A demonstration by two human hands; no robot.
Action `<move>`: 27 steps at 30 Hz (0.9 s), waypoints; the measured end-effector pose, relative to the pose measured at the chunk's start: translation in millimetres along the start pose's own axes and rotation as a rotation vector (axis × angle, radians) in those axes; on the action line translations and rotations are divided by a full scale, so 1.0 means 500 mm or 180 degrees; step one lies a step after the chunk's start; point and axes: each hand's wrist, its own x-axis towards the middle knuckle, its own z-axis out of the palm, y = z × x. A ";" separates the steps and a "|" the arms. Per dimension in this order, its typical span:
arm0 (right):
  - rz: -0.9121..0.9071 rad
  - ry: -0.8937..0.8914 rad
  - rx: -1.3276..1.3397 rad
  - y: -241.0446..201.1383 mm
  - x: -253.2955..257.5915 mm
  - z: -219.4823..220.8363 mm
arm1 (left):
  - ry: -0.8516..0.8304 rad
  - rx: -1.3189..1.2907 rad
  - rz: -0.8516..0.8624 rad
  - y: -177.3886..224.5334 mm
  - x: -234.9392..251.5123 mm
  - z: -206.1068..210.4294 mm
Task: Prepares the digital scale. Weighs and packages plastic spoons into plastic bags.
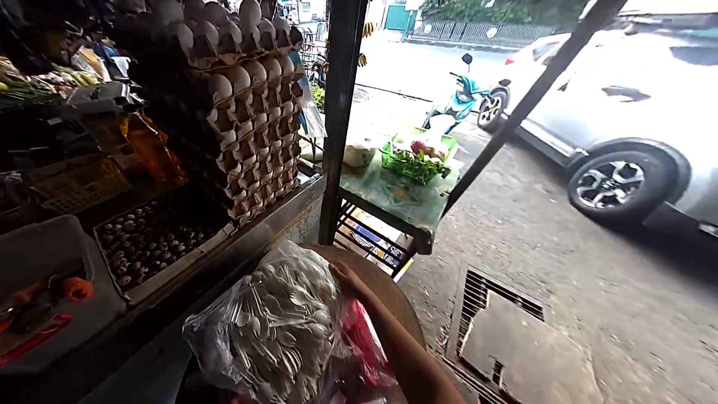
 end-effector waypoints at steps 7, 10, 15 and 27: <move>0.0039 0.0125 0.0741 0.028 -0.007 -0.038 | -0.0151 0.0472 -0.0044 0.158 0.146 0.067; -0.0057 0.0379 0.0965 0.056 -0.021 -0.060 | -0.0292 0.0685 -0.0062 0.158 0.235 0.101; 0.0014 0.0741 0.1103 0.086 -0.066 -0.096 | -0.0725 0.0825 -0.0218 0.217 0.311 0.184; 0.0068 0.1240 0.0921 0.158 -0.148 -0.113 | -0.1360 0.0518 0.0015 0.237 0.335 0.204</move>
